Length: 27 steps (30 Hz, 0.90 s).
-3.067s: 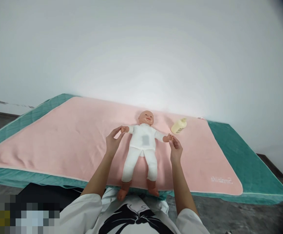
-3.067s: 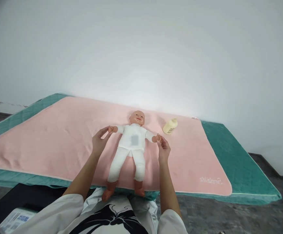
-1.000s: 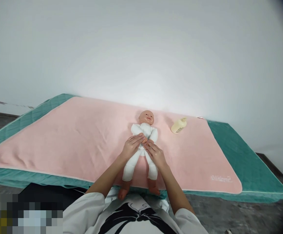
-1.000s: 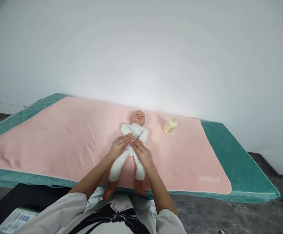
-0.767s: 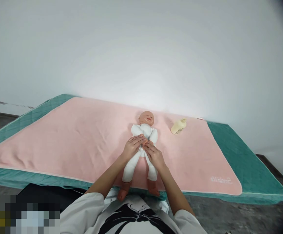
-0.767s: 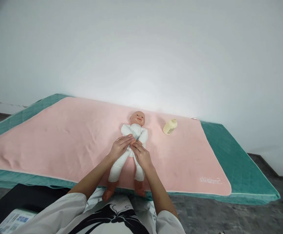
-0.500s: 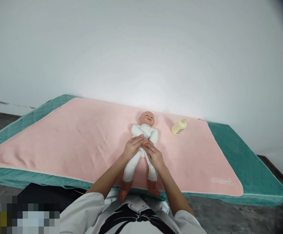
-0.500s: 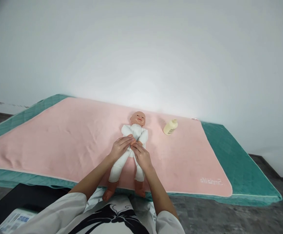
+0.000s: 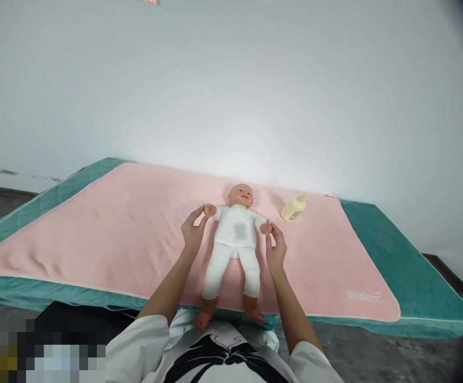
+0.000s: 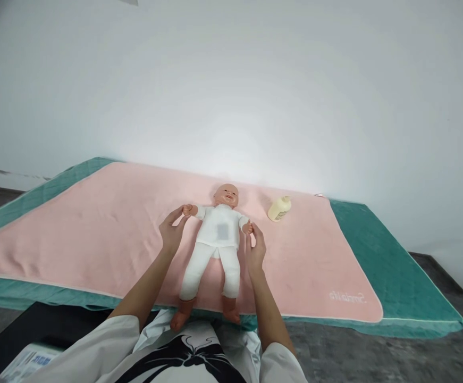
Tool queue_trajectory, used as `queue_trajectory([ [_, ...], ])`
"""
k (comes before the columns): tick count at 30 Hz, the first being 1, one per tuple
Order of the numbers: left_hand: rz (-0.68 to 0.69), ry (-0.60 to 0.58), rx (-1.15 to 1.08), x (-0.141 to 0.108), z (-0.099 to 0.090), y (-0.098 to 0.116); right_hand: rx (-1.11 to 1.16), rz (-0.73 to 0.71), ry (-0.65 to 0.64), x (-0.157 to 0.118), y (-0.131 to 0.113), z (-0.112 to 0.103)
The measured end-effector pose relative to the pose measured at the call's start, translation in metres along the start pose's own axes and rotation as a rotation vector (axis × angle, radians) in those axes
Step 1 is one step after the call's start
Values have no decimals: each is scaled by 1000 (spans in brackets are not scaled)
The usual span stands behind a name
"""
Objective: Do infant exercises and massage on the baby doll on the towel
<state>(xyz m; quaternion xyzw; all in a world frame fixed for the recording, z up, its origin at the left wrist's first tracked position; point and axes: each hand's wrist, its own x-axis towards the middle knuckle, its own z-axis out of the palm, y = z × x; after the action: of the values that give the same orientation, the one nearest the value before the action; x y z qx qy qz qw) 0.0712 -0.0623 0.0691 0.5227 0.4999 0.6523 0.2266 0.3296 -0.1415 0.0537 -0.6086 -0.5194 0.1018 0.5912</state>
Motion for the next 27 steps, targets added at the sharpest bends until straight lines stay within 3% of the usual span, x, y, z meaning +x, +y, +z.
queue_trajectory([
  [4,-161,72,-112,9,-8,-9,83,147,101,16,10,-10],
  [7,-272,191,-225,14,-12,-21,141,242,180,22,23,-16],
  [13,-638,426,-513,15,-21,-48,374,530,336,21,53,-21],
  [21,-821,458,-565,15,-26,-59,476,678,357,24,87,-27],
  [27,-907,461,-589,21,-27,-61,516,742,349,24,98,-27],
])
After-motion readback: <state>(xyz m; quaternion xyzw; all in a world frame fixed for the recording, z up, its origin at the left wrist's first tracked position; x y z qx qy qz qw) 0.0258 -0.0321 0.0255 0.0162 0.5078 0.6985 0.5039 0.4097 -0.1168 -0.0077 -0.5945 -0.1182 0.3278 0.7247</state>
